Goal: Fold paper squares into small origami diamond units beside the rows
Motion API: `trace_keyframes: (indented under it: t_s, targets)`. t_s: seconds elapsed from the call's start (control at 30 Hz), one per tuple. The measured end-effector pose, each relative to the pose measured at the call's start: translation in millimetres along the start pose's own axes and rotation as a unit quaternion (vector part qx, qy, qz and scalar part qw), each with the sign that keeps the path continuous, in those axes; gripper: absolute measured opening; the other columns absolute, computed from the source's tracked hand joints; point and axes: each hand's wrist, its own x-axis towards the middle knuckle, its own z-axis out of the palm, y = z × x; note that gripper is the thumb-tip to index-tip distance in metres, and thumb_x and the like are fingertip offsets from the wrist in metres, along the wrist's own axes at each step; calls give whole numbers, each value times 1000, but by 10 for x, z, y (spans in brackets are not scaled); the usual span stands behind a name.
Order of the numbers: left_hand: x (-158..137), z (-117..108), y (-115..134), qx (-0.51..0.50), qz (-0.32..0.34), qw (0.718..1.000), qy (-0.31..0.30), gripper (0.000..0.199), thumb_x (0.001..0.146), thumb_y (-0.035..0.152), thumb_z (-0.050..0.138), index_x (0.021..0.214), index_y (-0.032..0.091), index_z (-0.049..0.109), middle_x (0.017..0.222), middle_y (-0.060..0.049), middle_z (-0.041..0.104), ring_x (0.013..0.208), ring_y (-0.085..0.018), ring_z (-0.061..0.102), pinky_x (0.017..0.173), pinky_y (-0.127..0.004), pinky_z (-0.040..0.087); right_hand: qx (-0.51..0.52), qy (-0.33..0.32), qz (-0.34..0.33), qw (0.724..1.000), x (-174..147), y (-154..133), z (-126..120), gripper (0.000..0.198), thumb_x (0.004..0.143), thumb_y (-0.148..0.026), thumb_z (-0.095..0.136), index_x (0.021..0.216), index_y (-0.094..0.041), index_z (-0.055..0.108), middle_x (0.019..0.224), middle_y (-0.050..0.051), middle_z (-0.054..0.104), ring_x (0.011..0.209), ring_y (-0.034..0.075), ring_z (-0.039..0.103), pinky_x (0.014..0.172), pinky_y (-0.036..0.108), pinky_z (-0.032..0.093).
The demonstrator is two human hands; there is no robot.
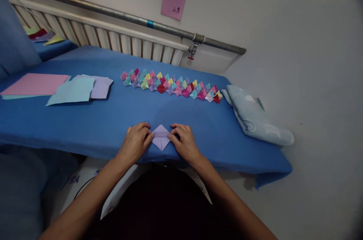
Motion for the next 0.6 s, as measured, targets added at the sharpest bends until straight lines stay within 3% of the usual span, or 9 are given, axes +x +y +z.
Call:
trace_keyframes:
  t_s: [0.33,0.6]
  targets:
    - [90,8,35,39,-62,997,-31,12,84,22,58,73,17,60,108,-9,64,102,-25,59,84,-40,44,-5,28,26,999,8,16,38,17,78,-21,66,64,-21,57,107,7,65,109,24,53,95,42,39]
    - [79,-3,78,69,-56,996,-18,13,84,22,58,73,17,61,106,-9,64,97,-27,57,80,-41,44,-17,29,35,999,28,0,49,18,77,-19,66,62,-21,56,107,7,66,108,24,53,95,41,38]
